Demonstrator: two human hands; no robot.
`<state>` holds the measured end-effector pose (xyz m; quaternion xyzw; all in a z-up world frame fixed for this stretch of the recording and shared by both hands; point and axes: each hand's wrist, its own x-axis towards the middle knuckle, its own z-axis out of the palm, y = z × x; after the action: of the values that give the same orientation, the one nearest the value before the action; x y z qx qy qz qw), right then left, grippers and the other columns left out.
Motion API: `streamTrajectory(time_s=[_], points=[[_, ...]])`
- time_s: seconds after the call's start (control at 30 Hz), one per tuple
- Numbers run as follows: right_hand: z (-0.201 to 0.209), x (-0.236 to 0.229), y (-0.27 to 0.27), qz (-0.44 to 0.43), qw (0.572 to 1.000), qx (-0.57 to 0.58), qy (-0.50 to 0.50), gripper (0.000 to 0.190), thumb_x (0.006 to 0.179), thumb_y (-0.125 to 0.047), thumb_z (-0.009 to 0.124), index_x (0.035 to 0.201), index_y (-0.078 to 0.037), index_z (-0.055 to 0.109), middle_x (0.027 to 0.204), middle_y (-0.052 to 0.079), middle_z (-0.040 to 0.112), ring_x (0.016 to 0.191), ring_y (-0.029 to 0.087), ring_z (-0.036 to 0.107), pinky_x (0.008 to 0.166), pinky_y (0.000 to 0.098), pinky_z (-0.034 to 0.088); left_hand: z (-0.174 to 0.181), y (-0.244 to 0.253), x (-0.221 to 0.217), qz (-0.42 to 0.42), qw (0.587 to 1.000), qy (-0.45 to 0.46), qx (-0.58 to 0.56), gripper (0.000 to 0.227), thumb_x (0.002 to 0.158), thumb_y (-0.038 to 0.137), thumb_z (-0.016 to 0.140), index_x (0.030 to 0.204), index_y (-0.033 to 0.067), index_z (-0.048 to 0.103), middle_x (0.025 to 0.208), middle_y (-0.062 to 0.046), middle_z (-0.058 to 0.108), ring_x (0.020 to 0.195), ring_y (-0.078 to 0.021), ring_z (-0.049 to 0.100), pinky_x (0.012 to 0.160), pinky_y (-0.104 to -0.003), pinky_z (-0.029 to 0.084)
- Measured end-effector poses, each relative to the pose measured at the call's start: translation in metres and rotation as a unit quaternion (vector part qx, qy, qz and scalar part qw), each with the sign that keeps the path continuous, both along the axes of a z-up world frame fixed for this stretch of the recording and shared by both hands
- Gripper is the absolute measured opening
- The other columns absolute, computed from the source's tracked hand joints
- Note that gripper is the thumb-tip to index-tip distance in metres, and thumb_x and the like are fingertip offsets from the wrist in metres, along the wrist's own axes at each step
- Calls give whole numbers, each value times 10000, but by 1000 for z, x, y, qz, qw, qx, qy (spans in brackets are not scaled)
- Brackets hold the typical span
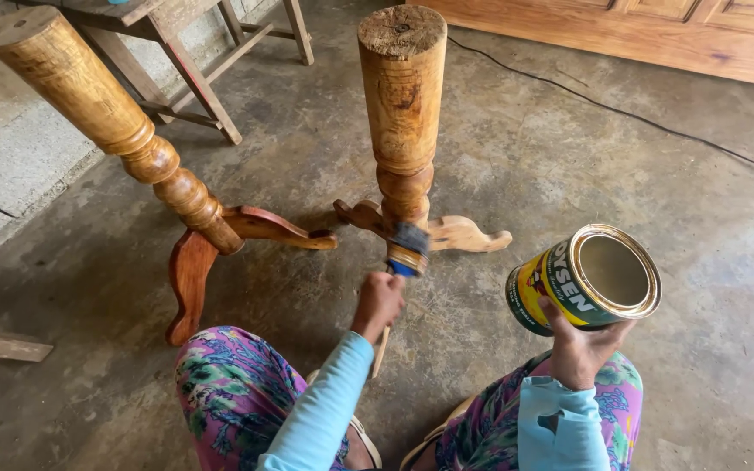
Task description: Painting or staining wooden furniture legs using a brush and a can of paint.
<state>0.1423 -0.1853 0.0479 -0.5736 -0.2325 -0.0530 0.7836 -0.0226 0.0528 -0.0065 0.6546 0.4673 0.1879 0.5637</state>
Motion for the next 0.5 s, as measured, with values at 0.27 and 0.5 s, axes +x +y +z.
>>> streamTrajectory(time_s=[0.27,0.5], points=[[-1,-1,-6,-17,1000,-21,5,965,784,-98,919,1571,-38,363,1487,103,529,1392,215,546,1235,373,453,2,-3,-2,-30,999,-16,-30,318,1028,258,580,813,30,632,599,-54,615,393,-100,505,311,-276,382],[1,2,-7,-21,1000,0,14,965,771,-98,918,1563,-40,370,1488,95,525,1395,213,548,1236,376,455,-7,42,-23,70,991,-104,-37,273,1006,198,606,921,-40,710,601,-85,620,367,-110,495,285,-282,338]])
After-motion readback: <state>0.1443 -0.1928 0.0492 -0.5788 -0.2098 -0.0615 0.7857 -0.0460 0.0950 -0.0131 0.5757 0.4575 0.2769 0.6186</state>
